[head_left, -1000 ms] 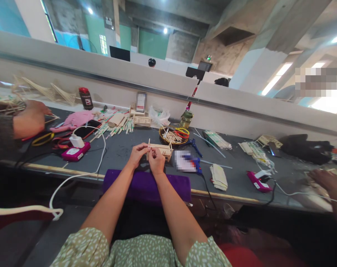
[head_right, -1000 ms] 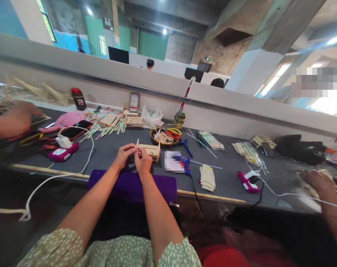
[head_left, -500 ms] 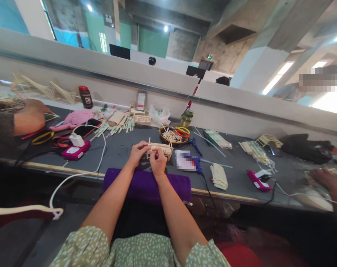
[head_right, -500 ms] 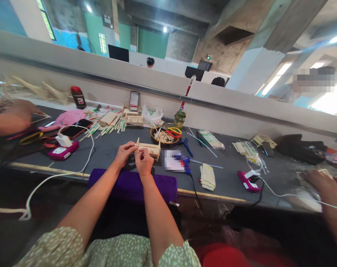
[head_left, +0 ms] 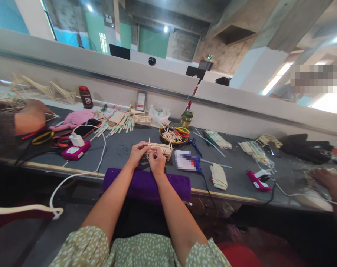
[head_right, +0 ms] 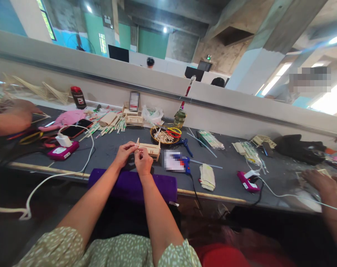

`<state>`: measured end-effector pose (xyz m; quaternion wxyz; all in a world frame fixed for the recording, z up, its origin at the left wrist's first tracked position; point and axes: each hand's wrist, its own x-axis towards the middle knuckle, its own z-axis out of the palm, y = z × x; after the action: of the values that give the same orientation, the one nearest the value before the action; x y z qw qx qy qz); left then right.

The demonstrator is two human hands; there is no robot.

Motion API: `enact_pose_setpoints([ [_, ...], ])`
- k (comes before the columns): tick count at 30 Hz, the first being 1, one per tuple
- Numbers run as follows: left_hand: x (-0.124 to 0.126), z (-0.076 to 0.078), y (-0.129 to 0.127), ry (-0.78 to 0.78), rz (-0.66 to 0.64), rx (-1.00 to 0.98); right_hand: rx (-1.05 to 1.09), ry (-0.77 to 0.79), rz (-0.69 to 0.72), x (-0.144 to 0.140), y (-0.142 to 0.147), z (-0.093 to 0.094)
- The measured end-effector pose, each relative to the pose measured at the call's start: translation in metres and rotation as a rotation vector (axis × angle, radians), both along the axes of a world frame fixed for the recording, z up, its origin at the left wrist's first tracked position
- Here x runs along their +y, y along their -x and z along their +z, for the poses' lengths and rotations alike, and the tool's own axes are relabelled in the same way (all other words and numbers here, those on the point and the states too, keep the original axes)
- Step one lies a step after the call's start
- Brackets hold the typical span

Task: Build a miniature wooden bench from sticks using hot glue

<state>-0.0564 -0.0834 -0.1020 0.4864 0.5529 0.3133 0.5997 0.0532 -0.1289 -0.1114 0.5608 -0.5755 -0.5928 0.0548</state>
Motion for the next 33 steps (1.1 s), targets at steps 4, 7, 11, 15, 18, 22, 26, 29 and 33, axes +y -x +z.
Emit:
enact_pose_setpoints([
  [4, -0.0005, 0.0009, -0.0005, -0.001, -0.006, -0.003, -0.022, 0.004, 0.001, 0.0005, 0.0006, -0.0001],
  [7, -0.0004, 0.0012, -0.0009, -0.003, -0.006, -0.012, -0.036, 0.002, -0.001, 0.0007, 0.0009, 0.0001],
  [11, -0.0004, 0.0011, -0.0009, 0.000, -0.010, -0.026, -0.071, 0.016, -0.022, 0.0008, 0.0016, 0.0013],
  [15, -0.0006, 0.0013, -0.0005, 0.009, -0.023, -0.035, -0.114, 0.053, -0.037, 0.0009, 0.0024, 0.0018],
  [18, -0.0004, 0.0011, -0.0002, 0.018, -0.034, -0.045, -0.144, 0.074, -0.040, 0.0016, 0.0029, 0.0011],
  [22, -0.0006, 0.0009, -0.0002, 0.031, -0.042, -0.056, -0.170, 0.079, -0.034, 0.0030, 0.0032, 0.0001],
  [26, -0.0018, 0.0018, -0.0004, 0.043, -0.052, -0.061, -0.173, 0.082, -0.038, 0.0035, 0.0031, 0.0001],
  [29, -0.0021, 0.0020, -0.0001, 0.055, -0.060, -0.067, -0.161, 0.075, -0.036, 0.0033, 0.0031, 0.0004],
  [33, -0.0010, 0.0011, 0.0004, 0.059, -0.058, -0.068, -0.137, 0.051, -0.027, 0.0035, 0.0030, 0.0008],
])
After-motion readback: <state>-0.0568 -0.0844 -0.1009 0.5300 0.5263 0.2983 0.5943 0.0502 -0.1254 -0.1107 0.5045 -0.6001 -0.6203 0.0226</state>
